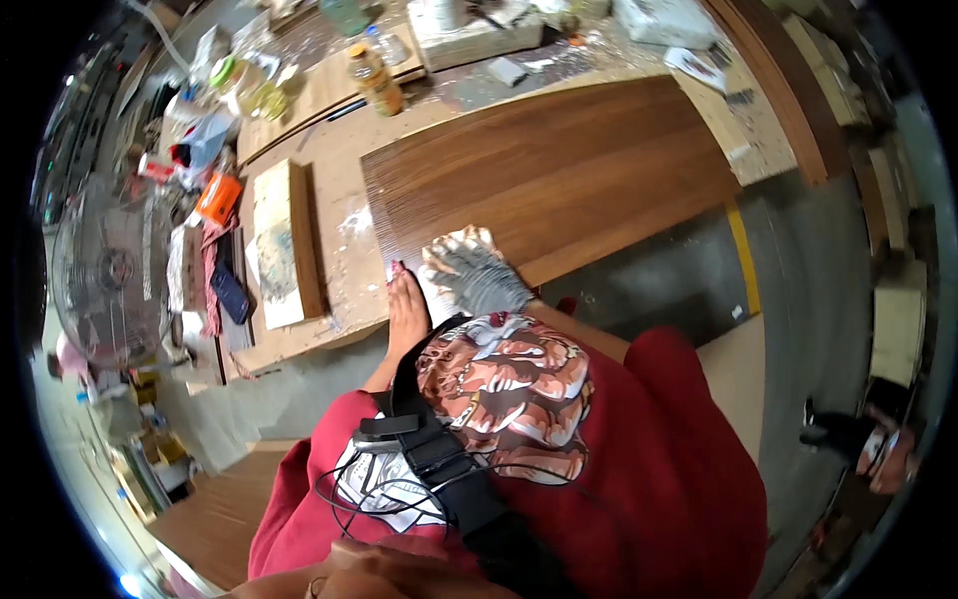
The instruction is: The person wipes a rectangular wooden panel with a cloth, applies liquid from a bottle, and continues polishing the surface and edges.
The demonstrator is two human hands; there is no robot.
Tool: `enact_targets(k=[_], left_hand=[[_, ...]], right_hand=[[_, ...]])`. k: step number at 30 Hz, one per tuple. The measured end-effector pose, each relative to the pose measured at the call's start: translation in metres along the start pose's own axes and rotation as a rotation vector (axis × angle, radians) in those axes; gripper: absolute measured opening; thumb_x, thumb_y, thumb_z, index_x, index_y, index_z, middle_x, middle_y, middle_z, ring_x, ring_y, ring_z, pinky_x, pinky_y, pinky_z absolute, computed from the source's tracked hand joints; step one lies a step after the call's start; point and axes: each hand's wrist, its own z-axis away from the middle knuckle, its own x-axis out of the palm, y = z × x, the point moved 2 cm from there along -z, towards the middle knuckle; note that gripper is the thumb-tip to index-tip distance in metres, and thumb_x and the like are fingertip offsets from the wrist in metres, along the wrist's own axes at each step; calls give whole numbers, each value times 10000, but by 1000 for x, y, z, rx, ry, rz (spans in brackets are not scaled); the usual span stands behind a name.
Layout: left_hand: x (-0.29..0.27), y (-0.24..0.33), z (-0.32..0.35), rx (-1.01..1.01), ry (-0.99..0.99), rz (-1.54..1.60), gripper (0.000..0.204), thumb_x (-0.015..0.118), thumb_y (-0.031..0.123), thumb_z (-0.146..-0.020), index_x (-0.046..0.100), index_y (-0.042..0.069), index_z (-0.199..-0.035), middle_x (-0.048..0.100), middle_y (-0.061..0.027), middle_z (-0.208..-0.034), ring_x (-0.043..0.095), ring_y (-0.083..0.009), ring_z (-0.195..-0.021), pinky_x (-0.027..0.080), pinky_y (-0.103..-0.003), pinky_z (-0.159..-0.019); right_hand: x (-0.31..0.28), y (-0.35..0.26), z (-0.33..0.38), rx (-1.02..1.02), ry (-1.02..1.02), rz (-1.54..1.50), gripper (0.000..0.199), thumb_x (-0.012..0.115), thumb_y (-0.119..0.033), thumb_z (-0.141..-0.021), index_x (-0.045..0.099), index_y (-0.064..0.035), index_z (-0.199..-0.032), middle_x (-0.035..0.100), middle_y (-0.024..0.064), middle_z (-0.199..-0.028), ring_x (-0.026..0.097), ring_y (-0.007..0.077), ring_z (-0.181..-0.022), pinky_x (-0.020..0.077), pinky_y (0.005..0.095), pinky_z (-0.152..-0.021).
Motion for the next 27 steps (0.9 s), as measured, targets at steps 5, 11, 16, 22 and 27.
enact_targets(k=[5,11,16,22,27], left_hand=[[-25,7,-8,24,4,112,1152,835,92,-720,137,-110,-1613,138,-322,-1682,199,-459,-1567,159,-571,-1284],[-45,16,-33,154,-106,101,991,653,-110,-759,279,99,-1652,193,-157,-1734,220,-338,-1594,154,-543,-1291],[-36,14,-39,202,-62,118,807,559,-100,-840,393,98,-1603,296,-179,-1695,292,-375,-1562,253,-516,-1270],[-38,14,-37,225,-8,53,730,580,-47,-869,436,77,-1574,329,-190,-1676,353,-381,-1528,387,-468,-1215],[-31,6,-29,219,35,11,668,582,-44,-885,487,71,-1536,369,-206,-1647,410,-400,-1490,435,-477,-1175]], right_hand=[[-79,139,84,379,57,406,639,659,-217,-835,525,-175,-1458,437,88,-1551,439,293,-1418,321,595,-1110],[-72,165,99,815,440,-101,568,609,-161,-919,509,-121,-1477,459,125,-1488,443,288,-1402,370,450,-1171],[-36,66,56,455,-48,223,623,590,-257,-925,438,-102,-1509,489,146,-1461,429,359,-1396,303,669,-1117],[-67,308,195,954,439,8,349,381,-229,-1105,574,-12,-1300,604,139,-1316,571,212,-1246,456,317,-1054],[-123,460,248,1352,778,-608,300,627,-456,-1017,739,-205,-1137,650,51,-692,580,153,-501,488,357,-475]])
